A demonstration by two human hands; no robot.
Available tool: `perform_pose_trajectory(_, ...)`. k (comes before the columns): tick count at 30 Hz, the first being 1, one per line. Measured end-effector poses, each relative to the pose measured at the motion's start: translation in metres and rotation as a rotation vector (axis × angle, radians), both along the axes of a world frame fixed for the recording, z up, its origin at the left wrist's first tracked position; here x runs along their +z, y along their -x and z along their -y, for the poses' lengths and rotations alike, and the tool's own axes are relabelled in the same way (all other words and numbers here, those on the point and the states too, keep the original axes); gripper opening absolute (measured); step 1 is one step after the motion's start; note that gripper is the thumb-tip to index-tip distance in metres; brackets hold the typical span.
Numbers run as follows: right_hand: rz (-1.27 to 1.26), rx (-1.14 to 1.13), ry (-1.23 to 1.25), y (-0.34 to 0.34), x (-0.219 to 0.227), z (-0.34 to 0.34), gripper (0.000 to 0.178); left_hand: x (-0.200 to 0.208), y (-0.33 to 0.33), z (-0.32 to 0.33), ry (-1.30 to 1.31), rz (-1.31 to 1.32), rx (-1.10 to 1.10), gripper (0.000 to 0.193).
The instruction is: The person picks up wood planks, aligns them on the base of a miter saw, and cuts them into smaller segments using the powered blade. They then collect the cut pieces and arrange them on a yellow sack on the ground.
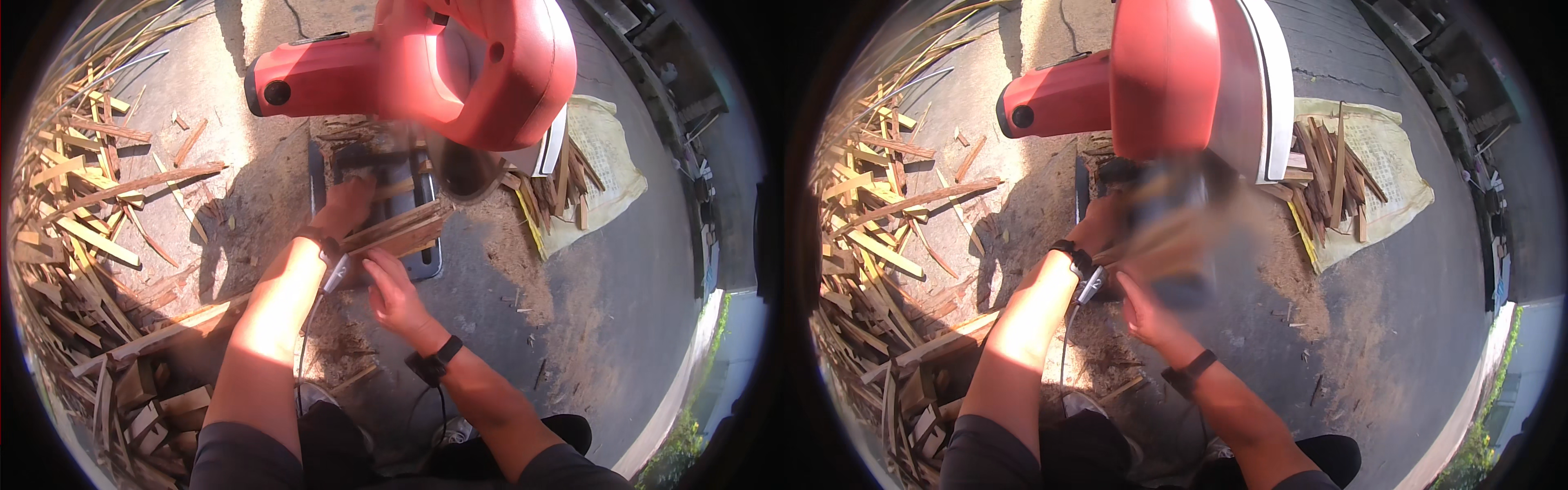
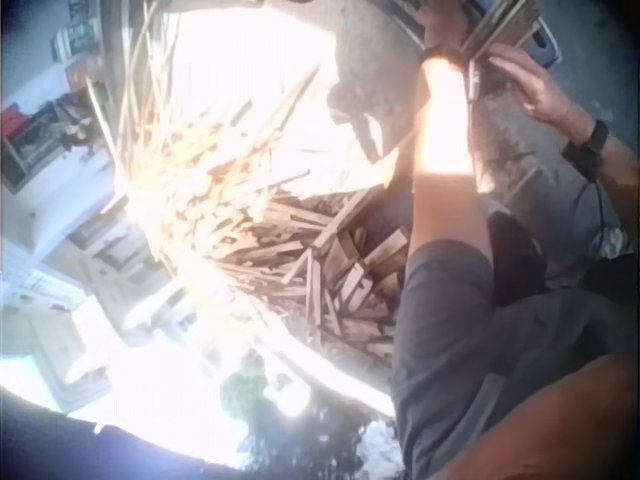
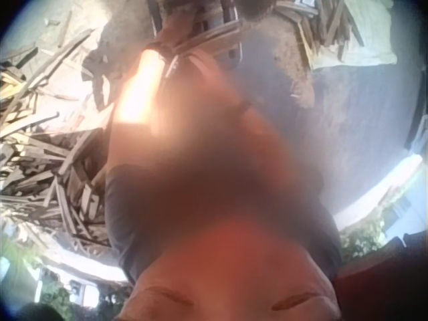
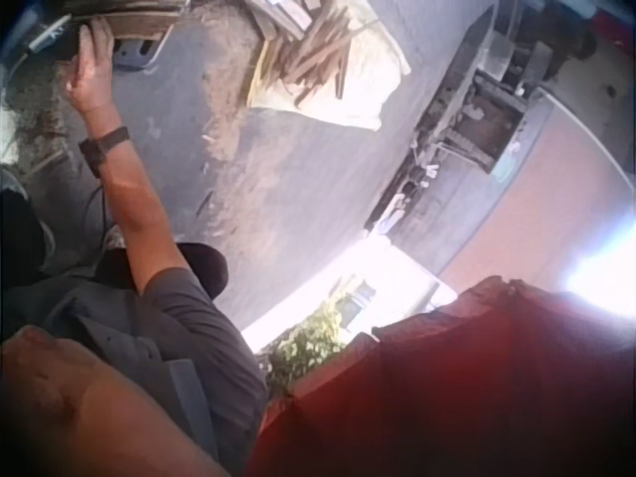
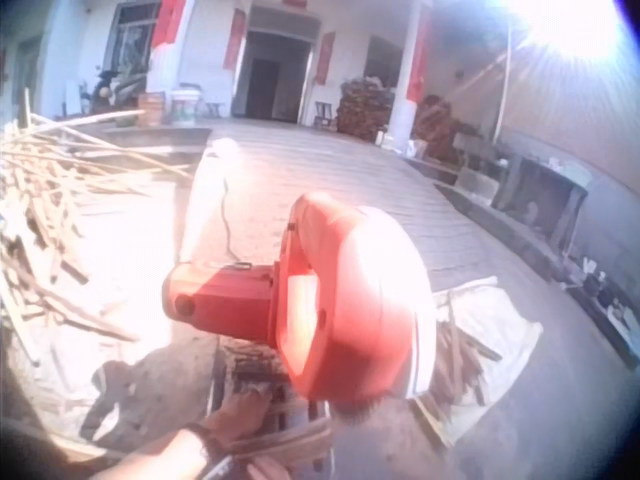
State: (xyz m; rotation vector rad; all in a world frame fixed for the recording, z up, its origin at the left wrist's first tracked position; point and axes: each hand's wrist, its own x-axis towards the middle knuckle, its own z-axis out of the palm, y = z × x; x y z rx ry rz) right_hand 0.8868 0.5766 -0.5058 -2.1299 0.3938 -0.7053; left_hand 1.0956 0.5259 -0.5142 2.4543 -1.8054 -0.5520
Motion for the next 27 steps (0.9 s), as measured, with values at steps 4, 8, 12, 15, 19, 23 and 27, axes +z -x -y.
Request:
perform_pose_trajectory(4,0.000,-0.091,0.016,0.007,0.018,-0.002,0.052,-0.002,-0.016,-0.034,0.314,-0.051,-0.026,0.027)
perform_pose_trajectory(8,0.080,0.011,0.329,0.005,0.046,-0.002,0.058,0.058,-0.011,-0.097,0.146,-0.235,0.108,0.027)
perform_pose_trajectory(12,-0.134,-0.090,0.340,0.012,0.032,-0.025,0.065,0.085,0.031,-0.161,0.233,-0.515,-0.140,0.022)
perform_pose_trajectory(15,-0.270,0.056,0.517,0.031,0.069,-0.030,0.051,0.100,0.069,-0.180,-0.033,-0.605,-0.140,0.021)
perform_pose_trajectory(19,-0.418,0.245,0.358,0.089,0.057,-0.016,0.019,0.090,0.100,-0.192,-0.158,-0.944,-0.155,0.028)
perform_pose_trajectory(23,-0.815,0.268,0.442,0.196,0.038,0.048,0.010,0.075,0.079,-0.197,-0.010,-0.349,-0.230,0.068)
perform_pose_trajectory(27,-1.079,0.052,0.527,0.255,0.083,0.146,0.009,0.081,0.013,-0.245,0.045,-0.263,0.155,0.092)
